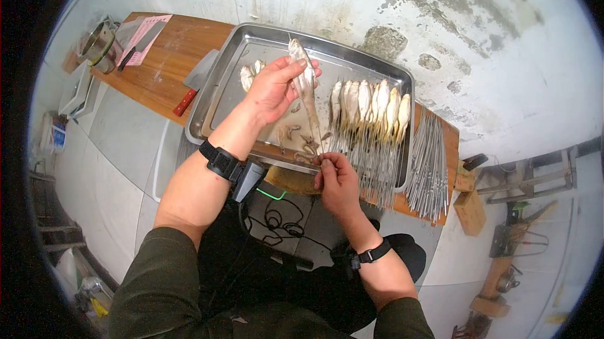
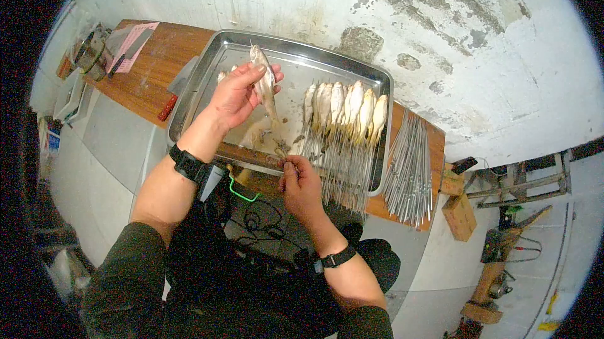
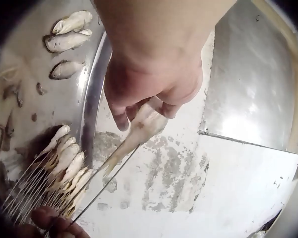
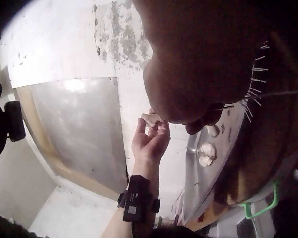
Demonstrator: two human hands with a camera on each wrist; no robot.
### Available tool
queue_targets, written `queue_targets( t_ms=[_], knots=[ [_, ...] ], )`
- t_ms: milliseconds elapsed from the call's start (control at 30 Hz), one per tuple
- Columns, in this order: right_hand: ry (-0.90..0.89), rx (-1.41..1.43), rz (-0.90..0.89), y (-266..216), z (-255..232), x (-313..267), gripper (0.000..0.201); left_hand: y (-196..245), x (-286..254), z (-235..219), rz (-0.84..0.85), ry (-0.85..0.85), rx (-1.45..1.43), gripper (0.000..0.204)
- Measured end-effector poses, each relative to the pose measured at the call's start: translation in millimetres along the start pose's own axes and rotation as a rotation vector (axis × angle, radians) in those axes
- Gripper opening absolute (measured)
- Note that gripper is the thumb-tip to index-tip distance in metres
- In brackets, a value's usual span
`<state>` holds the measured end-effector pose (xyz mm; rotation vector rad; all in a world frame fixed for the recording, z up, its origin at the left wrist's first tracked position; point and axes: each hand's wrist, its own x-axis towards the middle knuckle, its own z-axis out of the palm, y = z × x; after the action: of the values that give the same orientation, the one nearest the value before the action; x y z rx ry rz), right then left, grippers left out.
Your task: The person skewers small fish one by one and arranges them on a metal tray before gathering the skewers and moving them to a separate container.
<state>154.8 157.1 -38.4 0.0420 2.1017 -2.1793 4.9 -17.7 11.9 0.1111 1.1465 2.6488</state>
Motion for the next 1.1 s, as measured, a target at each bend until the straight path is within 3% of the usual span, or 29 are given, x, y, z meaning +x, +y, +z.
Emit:
queue_targets(
  t_ms=[167,233,433,1100],
  knots=[
    [0.014,-0.053,0.006,9,-5,2,0.015,-1,0,-1,-0.021,-0.004,0.026,0.019],
    [0.082,-0.323,-0.182,17,-8,4,0.016,0,-2,2,-0.009,0.021,0.050,0.019],
    [0.148,-0.533,-0.324,11,-11,7,0.016,-2,-1,0,0.022,0.024,0.032,0.019],
    [0.187,-0.581,-0.331,0,-10,8,0.015,-5,-3,1,-0.064,0.040,0.043,0.018]
  ],
)
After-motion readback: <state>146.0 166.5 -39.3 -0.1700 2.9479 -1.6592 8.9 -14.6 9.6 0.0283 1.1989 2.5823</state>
